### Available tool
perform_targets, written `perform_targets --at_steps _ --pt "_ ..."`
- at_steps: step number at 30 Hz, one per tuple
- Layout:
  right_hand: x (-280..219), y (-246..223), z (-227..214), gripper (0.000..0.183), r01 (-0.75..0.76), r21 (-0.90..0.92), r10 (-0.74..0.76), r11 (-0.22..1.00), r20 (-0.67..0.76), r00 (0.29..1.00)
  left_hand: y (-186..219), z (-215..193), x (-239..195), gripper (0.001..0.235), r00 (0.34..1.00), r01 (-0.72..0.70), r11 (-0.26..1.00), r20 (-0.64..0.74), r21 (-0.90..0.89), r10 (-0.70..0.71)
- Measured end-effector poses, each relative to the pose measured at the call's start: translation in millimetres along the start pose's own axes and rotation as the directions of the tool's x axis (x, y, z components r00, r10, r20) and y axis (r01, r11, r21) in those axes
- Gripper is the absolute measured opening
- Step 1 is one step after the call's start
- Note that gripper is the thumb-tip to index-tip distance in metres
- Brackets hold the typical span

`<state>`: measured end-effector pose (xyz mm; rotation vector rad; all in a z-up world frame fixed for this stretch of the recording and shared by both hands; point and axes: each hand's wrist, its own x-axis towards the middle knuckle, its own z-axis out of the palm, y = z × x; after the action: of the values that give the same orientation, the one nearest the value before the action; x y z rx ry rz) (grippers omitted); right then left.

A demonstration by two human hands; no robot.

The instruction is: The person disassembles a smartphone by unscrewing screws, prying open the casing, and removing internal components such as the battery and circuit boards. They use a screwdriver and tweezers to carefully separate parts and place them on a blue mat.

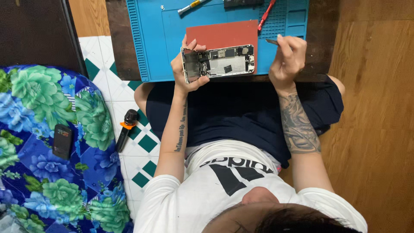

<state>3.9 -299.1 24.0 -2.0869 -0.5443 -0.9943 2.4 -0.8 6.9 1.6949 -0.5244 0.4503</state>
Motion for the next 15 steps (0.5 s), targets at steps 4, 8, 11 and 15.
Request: perform_targets --at_steps 4,8,11,15 --pt "1.8 -1.1 1.3 0.023 -0.097 -0.040 0.096 0.994 -0.023 0.995 0.1 0.1 0.0 0.089 1.000 -0.005 1.000 -0.008 -0.003 0.005" --pt "13.0 -0.7 -2.7 0.032 0.057 -0.141 -0.044 0.988 0.096 0.994 0.6 0.8 1.9 0.088 1.000 -0.010 1.000 -0.014 -0.001 0.010" --pt "-3.5 -0.1 4.8 0.033 -0.013 -0.203 0.049 0.979 0.173 0.984 -2.6 0.1 -1.6 0.088 1.000 0.003 1.000 -0.009 -0.005 -0.003" --pt "-2.0 3.7 4.7 0.045 0.007 -0.288 0.057 0.958 0.213 0.975 -2.5 1.4 2.3 0.090 1.000 -0.015 1.000 -0.025 -0.021 0.015"
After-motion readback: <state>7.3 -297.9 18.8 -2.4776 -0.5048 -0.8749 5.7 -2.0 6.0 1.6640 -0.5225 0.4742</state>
